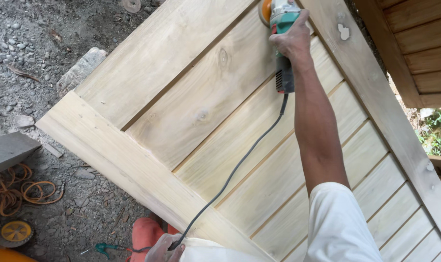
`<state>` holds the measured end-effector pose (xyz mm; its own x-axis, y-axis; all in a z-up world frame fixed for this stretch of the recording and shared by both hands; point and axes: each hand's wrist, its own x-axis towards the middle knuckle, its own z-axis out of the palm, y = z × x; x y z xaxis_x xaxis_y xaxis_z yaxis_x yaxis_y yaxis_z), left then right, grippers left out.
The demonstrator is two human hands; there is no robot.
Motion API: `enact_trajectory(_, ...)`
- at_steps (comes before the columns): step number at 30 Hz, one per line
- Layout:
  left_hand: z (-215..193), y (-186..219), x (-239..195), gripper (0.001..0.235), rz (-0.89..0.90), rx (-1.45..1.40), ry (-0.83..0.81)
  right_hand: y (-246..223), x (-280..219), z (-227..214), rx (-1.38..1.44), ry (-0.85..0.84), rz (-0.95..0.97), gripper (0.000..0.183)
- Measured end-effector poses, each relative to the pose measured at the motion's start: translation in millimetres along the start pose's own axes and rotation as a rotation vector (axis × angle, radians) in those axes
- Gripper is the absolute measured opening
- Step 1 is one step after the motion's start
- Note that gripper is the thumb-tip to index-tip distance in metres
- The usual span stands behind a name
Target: The person uses an electric orbital sander to smooth the surface of a large wooden door or panel. They systematically move the sander across the flat panels and along the frame edges, occasionally using their left hand to steady the wood or guide the tool.
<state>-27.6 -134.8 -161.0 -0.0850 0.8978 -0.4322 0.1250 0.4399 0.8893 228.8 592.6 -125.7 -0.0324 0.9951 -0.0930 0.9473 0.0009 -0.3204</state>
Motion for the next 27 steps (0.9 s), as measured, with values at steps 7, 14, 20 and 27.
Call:
enact_trajectory(7,-17.9,45.9,3.6,0.024,-0.082,0.039,-0.059,14.9,-1.8,-21.6,0.082,0.001,0.089,0.101)
enact_trajectory(14,-18.6,2.8,-20.5,0.022,-0.008,-0.016,-0.070,28.4,-56.8,-43.7,0.037,0.041,0.227,0.103)
enact_trajectory(20,-1.7,-28.3,-31.4,0.024,0.111,-0.083,0.021,34.2,-56.7,-45.6,0.118,0.076,0.284,0.106)
enact_trajectory(27,-15.8,34.9,-16.3,0.021,-0.108,0.097,-0.012,-2.0,-19.8,-33.8,0.107,-0.011,0.256,0.104)
